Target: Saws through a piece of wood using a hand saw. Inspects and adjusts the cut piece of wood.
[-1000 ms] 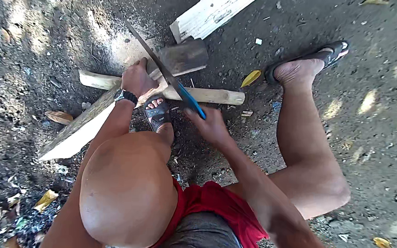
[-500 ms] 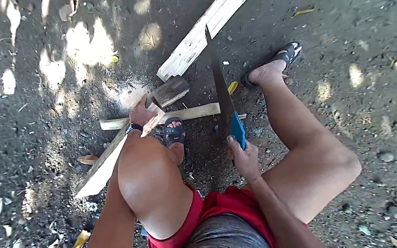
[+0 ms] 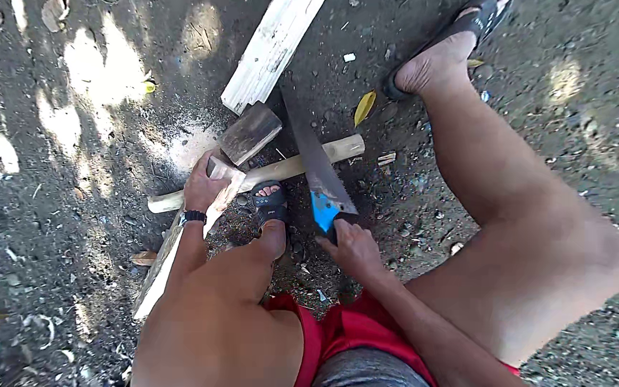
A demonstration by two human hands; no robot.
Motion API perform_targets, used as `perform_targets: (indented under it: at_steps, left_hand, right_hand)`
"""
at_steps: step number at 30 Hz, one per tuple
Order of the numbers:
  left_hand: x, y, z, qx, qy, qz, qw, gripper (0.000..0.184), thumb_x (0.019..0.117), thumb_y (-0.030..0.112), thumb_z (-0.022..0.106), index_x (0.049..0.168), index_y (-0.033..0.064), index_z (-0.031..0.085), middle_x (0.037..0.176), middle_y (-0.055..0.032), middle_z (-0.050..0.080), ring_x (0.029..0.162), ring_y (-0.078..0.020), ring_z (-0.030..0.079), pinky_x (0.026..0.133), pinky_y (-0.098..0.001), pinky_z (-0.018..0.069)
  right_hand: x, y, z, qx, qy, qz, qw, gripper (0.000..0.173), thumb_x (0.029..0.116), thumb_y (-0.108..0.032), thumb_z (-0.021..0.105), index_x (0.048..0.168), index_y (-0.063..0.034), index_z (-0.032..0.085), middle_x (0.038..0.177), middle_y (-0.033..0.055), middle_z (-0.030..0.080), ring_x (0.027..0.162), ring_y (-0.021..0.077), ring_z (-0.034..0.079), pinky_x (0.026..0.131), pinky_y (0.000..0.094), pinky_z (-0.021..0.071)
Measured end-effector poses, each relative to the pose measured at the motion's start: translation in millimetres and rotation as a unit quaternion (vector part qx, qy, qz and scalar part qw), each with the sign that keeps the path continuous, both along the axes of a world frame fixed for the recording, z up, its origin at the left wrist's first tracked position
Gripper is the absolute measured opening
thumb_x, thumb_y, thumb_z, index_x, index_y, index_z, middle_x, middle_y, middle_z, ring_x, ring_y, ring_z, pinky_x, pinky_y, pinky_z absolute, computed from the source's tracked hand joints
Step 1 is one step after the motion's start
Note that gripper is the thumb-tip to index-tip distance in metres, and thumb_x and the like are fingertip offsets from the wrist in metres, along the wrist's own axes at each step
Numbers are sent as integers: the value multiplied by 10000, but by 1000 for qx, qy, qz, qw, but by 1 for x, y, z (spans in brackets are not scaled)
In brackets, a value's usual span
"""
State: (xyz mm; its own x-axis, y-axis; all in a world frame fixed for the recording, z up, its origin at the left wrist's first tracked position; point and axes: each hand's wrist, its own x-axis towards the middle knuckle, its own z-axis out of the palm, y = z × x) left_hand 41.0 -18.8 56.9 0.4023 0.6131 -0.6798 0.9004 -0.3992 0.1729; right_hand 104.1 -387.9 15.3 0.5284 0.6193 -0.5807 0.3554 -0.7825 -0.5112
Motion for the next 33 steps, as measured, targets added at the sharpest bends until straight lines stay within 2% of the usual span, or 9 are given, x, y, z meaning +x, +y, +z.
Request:
perform_targets:
  at_steps: [4, 7, 9, 12, 17, 21, 25, 27, 33]
  left_hand:
    - [-26, 18, -49, 61, -142, 0, 988, 932, 737, 393, 884, 1549, 345, 428, 1359, -136, 647, 1199, -349, 649, 965, -667, 511]
    - [-39, 34, -47, -106, -244, 105, 958, 826, 902, 411, 712, 1618, 264, 326, 1575, -43, 472, 1406, -188, 498, 1132, -468, 463]
    - [-55, 48, -50, -143, -292, 169, 931, 750, 954, 525, 605, 1589, 194, 385, 1523, -41, 538, 1360, -186, 549, 1093, -436, 501]
    - [-84, 58, -55, -36, -254, 179, 950, 651, 1014, 568, 497, 1447, 86, 560, 1344, -119, 665, 1245, -209, 637, 1075, -430, 510]
    - [-103, 44, -52, -8, -137, 120, 983, 736, 1024, 685, 326, 1463, 150, 576, 1477, -116, 578, 1406, -221, 508, 1195, -526, 360]
    - [-105, 18, -40, 36, -137, 72, 987, 745, 1007, 704, 341, 1531, 196, 493, 1468, -127, 584, 1387, -297, 528, 1155, -589, 385]
    - [-115, -25, -38, 166, -106, 19, 980, 850, 932, 821, 313, 1587, 284, 385, 1519, -203, 466, 1281, -446, 544, 968, -701, 458]
    - [-117, -35, -45, 212, -82, -2, 974, 928, 881, 883, 288, 1608, 308, 333, 1568, -198, 408, 1334, -442, 502, 1018, -701, 422]
    - [-116, -103, -55, 385, -71, -46, 919, 1143, 736, 875, 564, 1605, 168, 338, 1608, -232, 358, 1490, -441, 323, 1211, -635, 202]
  right_hand:
    - [8, 8, -19, -90, 125, 51, 987, 572, 1002, -521, 593, 1269, -16, 614, 1211, 220, 673, 1198, 421, 616, 997, 608, 477]
    - [11, 9, -22, -98, 146, 22, 984, 553, 999, -503, 601, 1266, -20, 639, 1206, 232, 675, 1205, 443, 604, 993, 628, 474]
    - [9, 8, -21, -81, 130, -4, 988, 580, 991, -518, 607, 1289, -23, 650, 1227, 243, 660, 1224, 468, 575, 983, 639, 478]
    - [9, 7, -20, -26, 91, -32, 995, 564, 996, -521, 592, 1312, -58, 659, 1258, 212, 658, 1219, 448, 581, 974, 614, 493]
    - [13, 10, -20, 25, 90, -37, 995, 534, 1020, -527, 544, 1271, -77, 686, 1182, 161, 700, 1163, 385, 630, 980, 568, 514]
    - [10, 11, -20, 31, 105, -21, 994, 519, 1025, -509, 550, 1263, -69, 689, 1154, 155, 707, 1141, 363, 644, 980, 560, 516]
    - [9, 11, -19, 39, 94, -21, 995, 490, 1030, -468, 564, 1252, -51, 695, 1130, 166, 712, 1108, 359, 659, 968, 557, 520]
    - [7, 12, -19, 42, 90, -23, 995, 484, 1031, -464, 564, 1252, -54, 696, 1124, 163, 713, 1088, 345, 667, 966, 549, 524]
    - [8, 16, -16, 72, 51, -28, 996, 443, 1034, -431, 570, 1219, -55, 714, 1089, 154, 731, 1048, 321, 696, 948, 526, 547]
